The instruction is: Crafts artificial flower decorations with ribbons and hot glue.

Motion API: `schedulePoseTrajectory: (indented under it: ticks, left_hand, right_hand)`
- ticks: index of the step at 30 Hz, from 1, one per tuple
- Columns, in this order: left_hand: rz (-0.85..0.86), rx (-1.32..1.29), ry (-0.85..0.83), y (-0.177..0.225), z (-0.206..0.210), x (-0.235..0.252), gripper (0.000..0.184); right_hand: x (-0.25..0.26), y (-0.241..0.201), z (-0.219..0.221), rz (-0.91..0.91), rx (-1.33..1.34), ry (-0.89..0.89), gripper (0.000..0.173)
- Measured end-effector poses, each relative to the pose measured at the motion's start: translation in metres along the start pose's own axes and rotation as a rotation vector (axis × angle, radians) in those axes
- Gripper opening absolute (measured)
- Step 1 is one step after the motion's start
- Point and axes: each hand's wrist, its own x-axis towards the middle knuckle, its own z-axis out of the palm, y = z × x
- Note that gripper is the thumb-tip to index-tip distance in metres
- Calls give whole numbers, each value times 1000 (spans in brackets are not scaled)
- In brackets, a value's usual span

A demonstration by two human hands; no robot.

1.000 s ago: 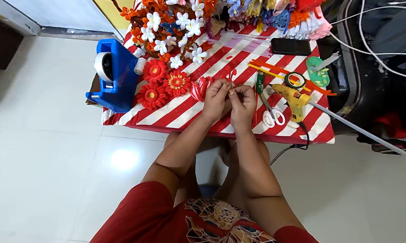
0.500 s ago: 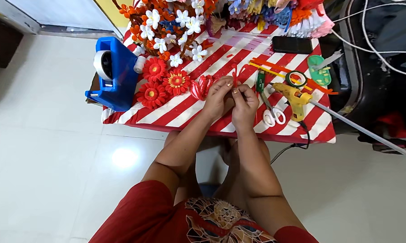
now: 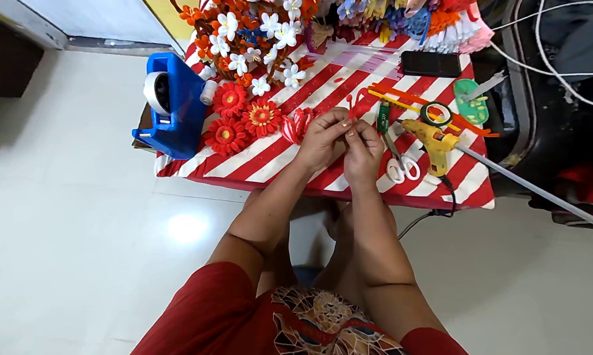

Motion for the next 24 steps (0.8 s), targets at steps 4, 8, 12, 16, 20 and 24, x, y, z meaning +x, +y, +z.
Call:
schedulePoseTrajectory:
  ticks: [4,8,12,16,20,24]
  left_hand:
    - [24,-10,-25,7,6,-4,16]
    - [-3,3,-16,12,13,-12,18]
    - [22,38,-5,12,19,-18,19]
    - [71,105,-5,11,22,-20,16]
    - [136,165,-16,10,22,-21,16]
    - [145,168,31,9,18,-17,16]
  right_hand:
    - [-2,-10,0,-9,84,-15,18]
    - [-7,-19,0,-8,71,-17,18]
    - [-13,-27,0,36,7,-17,15]
    - [-18,-32,-5,50,-54,19,11]
    - [-22,-59,-19,-38,-134,71,14]
    - [-36,-139,-52,-408,-133,103,14]
